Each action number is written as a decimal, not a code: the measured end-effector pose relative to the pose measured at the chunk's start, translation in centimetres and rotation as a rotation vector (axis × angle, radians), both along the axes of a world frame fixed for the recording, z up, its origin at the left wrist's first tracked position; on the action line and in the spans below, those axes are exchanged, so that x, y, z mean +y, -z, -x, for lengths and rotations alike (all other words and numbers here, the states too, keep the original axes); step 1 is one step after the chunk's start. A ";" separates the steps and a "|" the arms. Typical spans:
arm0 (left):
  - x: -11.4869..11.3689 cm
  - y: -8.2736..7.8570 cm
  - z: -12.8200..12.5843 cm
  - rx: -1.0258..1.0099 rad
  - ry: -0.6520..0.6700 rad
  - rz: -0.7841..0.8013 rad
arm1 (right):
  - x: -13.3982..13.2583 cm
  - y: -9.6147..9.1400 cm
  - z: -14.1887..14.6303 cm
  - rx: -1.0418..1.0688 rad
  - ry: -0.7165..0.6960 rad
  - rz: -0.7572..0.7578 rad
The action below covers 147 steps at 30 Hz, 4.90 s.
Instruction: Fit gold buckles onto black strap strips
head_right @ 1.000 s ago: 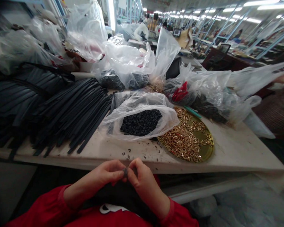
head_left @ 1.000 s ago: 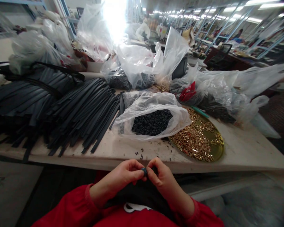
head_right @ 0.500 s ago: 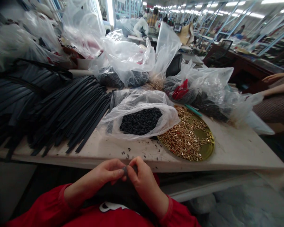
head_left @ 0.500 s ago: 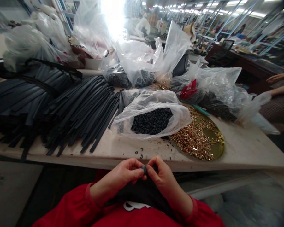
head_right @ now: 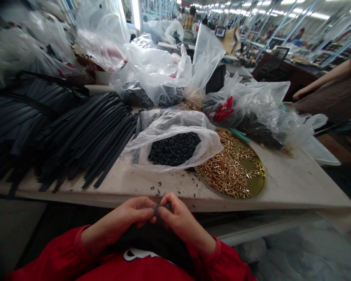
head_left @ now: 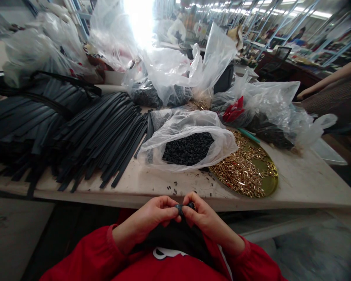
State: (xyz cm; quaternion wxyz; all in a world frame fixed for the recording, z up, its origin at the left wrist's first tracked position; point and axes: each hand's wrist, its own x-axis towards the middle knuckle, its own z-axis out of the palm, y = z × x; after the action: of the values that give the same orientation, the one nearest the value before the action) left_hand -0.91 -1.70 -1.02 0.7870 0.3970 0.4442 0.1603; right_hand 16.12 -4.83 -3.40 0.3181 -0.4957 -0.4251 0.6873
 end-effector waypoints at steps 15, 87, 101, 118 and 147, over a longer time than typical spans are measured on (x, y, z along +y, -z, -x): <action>-0.7 1.4 -0.1 0.090 0.010 -0.103 | -1.0 0.8 0.1 -0.409 -0.043 -0.354; 16.4 0.5 6.9 1.412 0.071 -0.862 | 4.3 7.9 -3.5 -1.022 0.405 -1.086; 0.7 -1.0 2.2 0.099 0.203 -0.298 | 5.7 0.3 1.3 -0.175 0.133 -0.405; 4.1 0.5 -0.3 -0.006 -0.158 0.024 | 16.3 1.7 -2.4 -1.479 -0.166 -0.701; 5.0 -0.2 -0.8 0.070 -0.125 -0.271 | 10.0 -1.1 -0.4 -0.013 0.286 -0.306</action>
State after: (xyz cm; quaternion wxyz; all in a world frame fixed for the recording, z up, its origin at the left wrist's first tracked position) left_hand -0.14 3.28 -0.84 0.6987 0.4764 0.4694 0.2538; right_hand 16.49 5.21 -2.31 0.4812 -0.5014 -0.4519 0.5593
